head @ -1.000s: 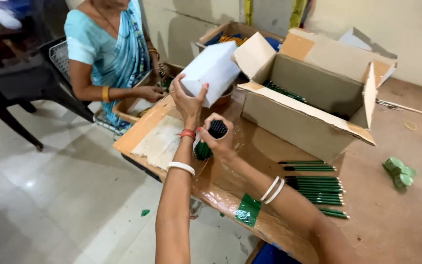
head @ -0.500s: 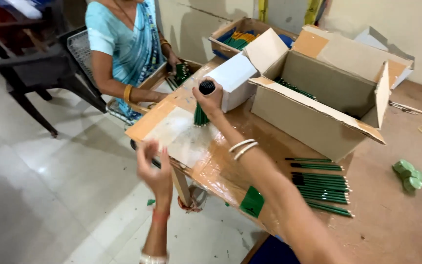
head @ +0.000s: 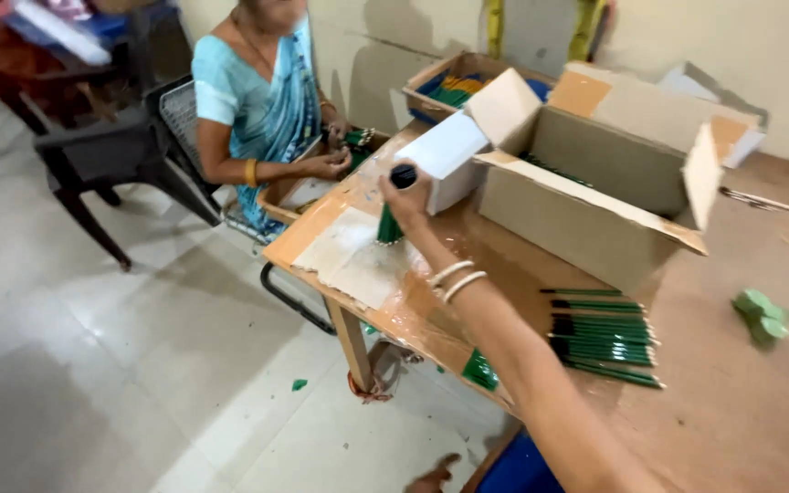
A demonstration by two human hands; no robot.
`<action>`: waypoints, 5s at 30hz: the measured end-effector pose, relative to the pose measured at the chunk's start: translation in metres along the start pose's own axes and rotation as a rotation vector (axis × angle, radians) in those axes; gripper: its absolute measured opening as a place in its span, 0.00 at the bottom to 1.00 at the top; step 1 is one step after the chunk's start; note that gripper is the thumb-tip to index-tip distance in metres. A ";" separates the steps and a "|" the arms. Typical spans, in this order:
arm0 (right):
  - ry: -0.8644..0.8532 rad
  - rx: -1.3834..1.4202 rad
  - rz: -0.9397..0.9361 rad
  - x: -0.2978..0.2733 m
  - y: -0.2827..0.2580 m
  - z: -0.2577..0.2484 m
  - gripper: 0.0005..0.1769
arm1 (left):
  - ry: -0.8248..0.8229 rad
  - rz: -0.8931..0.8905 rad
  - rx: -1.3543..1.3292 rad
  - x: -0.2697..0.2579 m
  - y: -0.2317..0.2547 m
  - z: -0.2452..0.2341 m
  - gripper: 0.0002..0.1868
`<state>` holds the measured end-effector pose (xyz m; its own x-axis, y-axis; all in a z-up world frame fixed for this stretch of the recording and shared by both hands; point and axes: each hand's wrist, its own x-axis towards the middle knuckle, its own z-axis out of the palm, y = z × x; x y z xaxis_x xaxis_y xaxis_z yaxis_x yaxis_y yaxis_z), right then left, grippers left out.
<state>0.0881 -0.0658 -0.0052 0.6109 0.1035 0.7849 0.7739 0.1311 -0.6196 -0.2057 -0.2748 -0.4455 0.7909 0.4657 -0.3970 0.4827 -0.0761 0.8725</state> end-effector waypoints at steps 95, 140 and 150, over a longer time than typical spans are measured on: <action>0.080 -0.002 1.098 -0.450 -0.377 -0.556 0.15 | -1.089 -0.288 -0.343 -0.348 0.202 -0.001 0.14; 0.043 0.186 1.121 -0.474 -0.359 -0.554 0.15 | -1.149 -0.360 -0.313 -0.327 0.179 0.003 0.15; 0.193 0.043 1.246 -0.518 -0.343 -0.520 0.11 | -0.568 0.775 0.409 -0.351 0.174 -0.010 0.26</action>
<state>-0.4073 -0.6770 -0.1994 0.9376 0.0342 -0.3459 -0.3476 0.0806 -0.9342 -0.4032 -0.4427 -0.1520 0.9476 -0.3131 0.0627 -0.2260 -0.5189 0.8244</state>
